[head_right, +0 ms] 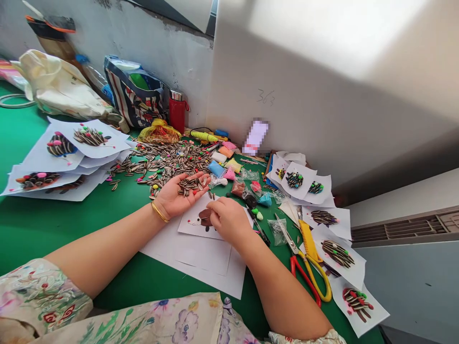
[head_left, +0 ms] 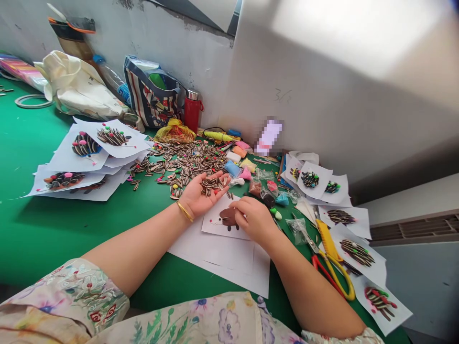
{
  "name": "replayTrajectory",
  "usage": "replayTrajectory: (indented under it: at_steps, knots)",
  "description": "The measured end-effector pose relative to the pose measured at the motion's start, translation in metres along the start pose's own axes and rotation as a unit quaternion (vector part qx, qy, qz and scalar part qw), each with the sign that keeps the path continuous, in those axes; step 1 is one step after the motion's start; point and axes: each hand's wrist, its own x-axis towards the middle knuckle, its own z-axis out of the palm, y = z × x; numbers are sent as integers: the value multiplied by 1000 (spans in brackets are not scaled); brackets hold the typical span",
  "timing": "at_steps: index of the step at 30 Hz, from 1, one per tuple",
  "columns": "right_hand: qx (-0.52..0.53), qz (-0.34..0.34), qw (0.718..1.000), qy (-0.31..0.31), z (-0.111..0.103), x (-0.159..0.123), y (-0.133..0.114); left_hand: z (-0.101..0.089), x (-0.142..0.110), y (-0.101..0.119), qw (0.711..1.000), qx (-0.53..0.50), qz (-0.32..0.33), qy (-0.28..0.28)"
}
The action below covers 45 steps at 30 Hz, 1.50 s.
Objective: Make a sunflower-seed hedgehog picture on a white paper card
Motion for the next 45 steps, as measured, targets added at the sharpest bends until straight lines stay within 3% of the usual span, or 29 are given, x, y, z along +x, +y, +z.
replayTrajectory:
  at_steps: [6, 13, 19, 31, 36, 42, 45]
  knots:
    - [13, -3, 998, 69, 3, 4, -1, 1, -1, -4, 1000, 3, -18, -15]
    - [3, -34, 996, 81, 10, 25, -15, 10, -7, -13, 999, 25, -40, -17]
    - [-7, -11, 997, 80, 18, 39, -18, 15, -11, -14, 998, 35, -58, -9]
    - [73, 12, 991, 114, 12, 38, -11, 8, -7, -14, 998, 6, -55, -10]
    - [145, 65, 980, 123, 9, 35, -5, 7, -7, -13, 999, 12, -47, -16]
    - [287, 172, 933, 132, 6, 31, 6, 6, -6, -11, 999, 0, -33, -14]
    - [283, 186, 933, 119, 0, 29, 11, 3, -4, -9, 999, -7, -27, -18]
